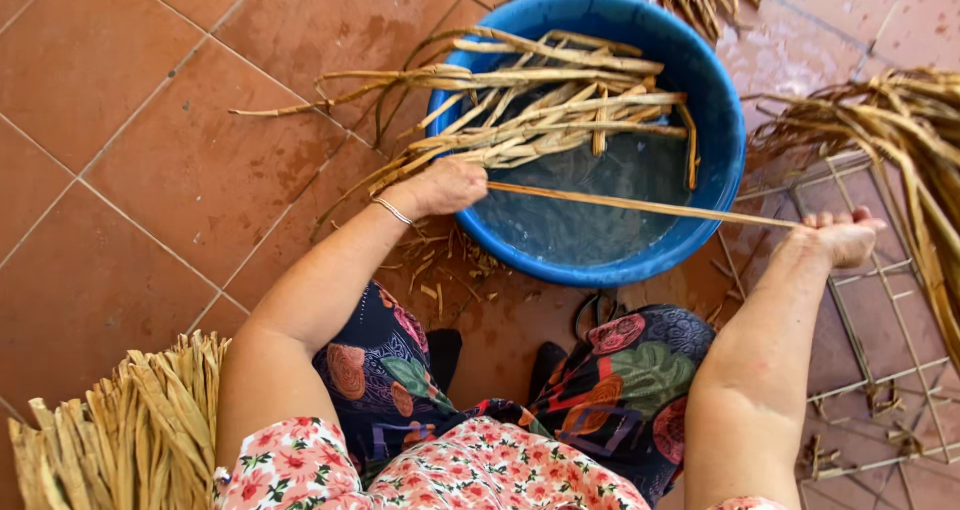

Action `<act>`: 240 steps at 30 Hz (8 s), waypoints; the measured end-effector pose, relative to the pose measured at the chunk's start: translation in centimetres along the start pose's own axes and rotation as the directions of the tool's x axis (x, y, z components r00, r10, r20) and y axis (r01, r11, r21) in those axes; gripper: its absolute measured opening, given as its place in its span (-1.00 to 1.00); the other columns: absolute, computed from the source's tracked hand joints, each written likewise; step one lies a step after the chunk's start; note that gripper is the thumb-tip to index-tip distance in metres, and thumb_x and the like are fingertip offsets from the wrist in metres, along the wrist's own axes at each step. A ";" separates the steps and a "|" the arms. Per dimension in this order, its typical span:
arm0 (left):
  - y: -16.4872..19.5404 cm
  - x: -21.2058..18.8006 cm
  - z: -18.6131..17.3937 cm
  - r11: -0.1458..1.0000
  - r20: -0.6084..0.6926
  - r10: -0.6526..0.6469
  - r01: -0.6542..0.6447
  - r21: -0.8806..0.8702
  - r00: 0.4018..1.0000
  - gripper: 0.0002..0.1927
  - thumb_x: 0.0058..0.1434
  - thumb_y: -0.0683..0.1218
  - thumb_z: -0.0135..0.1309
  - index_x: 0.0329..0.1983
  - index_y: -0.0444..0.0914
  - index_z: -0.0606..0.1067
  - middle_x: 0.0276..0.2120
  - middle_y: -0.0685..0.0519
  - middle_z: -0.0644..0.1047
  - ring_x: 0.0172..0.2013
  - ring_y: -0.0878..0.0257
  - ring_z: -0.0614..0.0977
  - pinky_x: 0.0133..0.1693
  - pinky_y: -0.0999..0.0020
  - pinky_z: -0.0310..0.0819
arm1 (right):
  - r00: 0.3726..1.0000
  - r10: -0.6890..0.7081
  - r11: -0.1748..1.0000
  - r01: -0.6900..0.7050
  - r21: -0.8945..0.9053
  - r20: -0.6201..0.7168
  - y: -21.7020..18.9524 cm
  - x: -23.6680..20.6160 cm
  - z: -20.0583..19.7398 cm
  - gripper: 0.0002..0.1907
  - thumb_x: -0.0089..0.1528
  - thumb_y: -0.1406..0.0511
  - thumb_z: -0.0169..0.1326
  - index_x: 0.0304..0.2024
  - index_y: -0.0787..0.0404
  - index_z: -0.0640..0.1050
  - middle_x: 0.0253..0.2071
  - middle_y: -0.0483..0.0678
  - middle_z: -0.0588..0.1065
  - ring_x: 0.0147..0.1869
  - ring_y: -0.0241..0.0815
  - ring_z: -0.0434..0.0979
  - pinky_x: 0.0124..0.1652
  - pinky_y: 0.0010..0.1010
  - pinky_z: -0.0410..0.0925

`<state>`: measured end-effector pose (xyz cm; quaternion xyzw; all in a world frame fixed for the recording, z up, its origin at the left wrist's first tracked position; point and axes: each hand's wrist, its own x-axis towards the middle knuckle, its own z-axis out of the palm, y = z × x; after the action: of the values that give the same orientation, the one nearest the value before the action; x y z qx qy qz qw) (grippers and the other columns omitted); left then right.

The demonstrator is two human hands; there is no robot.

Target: The person sits on the floor and repeatedly dips long dried plant strips into a blue basin of water, then pulls them apart by hand to separate fibers. The separated pieces are placed on a metal grid nearby.

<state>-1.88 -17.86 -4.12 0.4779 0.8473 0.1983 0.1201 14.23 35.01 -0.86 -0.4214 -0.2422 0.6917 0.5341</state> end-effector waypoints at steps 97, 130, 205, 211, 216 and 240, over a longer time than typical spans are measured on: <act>10.3 13.1 0.9 0.979 -0.432 -0.180 0.119 -0.164 0.884 -0.69 0.40 0.03 -0.21 -0.13 -0.26 0.47 -0.41 -0.31 0.60 -0.35 -0.28 0.65 -0.25 -0.18 0.55 | 0.549 0.378 0.925 -0.265 -0.274 0.745 13.8 -24.5 7.2 -0.75 0.45 0.26 -0.07 -0.23 0.28 0.51 -0.21 0.16 0.60 -0.16 -0.07 0.63 -0.09 -0.30 0.50; 3.9 -0.2 -2.2 0.952 -0.025 0.140 -0.128 0.278 0.990 -0.83 0.30 -0.13 -0.06 -0.37 -0.28 0.48 -0.32 -0.21 0.59 -0.32 -0.14 0.66 -0.27 -0.03 0.57 | 0.996 0.070 0.993 -0.075 0.093 0.056 1.0 1.0 1.3 -0.74 0.33 0.21 -0.07 -0.29 0.30 0.46 -0.68 -0.22 0.05 -0.72 -0.34 -0.05 -0.71 -0.41 -0.14; 10.7 14.3 0.9 0.936 -0.348 -0.183 0.055 -0.347 0.919 -0.66 0.40 0.00 -0.17 -0.23 -0.35 0.48 -0.36 -0.29 0.60 -0.28 -0.18 0.66 -0.17 -0.08 0.53 | 0.631 0.400 0.916 -0.247 -0.317 0.665 12.1 -23.0 8.4 -0.76 0.37 0.26 0.06 -0.30 0.33 0.48 -0.40 0.07 0.54 -0.32 -0.04 0.65 -0.25 -0.22 0.55; 11.9 15.3 1.5 0.965 -0.300 -0.146 0.069 -0.252 0.943 -0.66 0.35 -0.01 -0.15 -0.28 -0.37 0.49 -0.33 -0.29 0.60 -0.25 -0.17 0.66 -0.10 -0.08 0.52 | 0.686 0.481 0.871 -0.445 -0.209 0.546 11.5 -21.7 8.7 -0.80 0.37 0.30 0.03 -0.32 0.28 0.46 -0.47 -0.04 0.47 -0.45 -0.14 0.50 -0.34 -0.17 0.54; 12.6 14.9 1.5 0.961 -0.269 -0.115 0.039 -0.273 0.956 -0.66 0.32 -0.01 -0.17 -0.30 -0.36 0.50 -0.32 -0.28 0.61 -0.26 -0.15 0.67 -0.11 -0.07 0.54 | 0.723 0.505 0.860 -0.466 -0.208 0.470 10.9 -20.7 9.0 -0.76 0.41 0.28 0.06 -0.32 0.29 0.47 -0.50 -0.06 0.45 -0.50 -0.16 0.43 -0.38 -0.15 0.49; 15.7 8.5 1.3 0.982 -0.136 -0.025 -0.001 -0.188 0.990 -0.71 0.28 0.01 -0.10 -0.35 -0.30 0.49 -0.47 -0.26 0.58 -0.40 -0.23 0.66 -0.25 -0.09 0.56 | 0.800 0.566 0.821 -0.569 -0.046 0.198 6.4 -11.2 7.6 -0.79 0.38 0.31 -0.06 -0.36 0.11 0.28 -0.68 -0.20 0.13 -0.69 -0.18 0.20 -0.47 -0.16 0.41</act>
<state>6.28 -2.97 1.67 0.4446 0.8340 0.3088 0.1069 5.23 23.29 1.74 -0.3975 -0.1530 0.8609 0.2784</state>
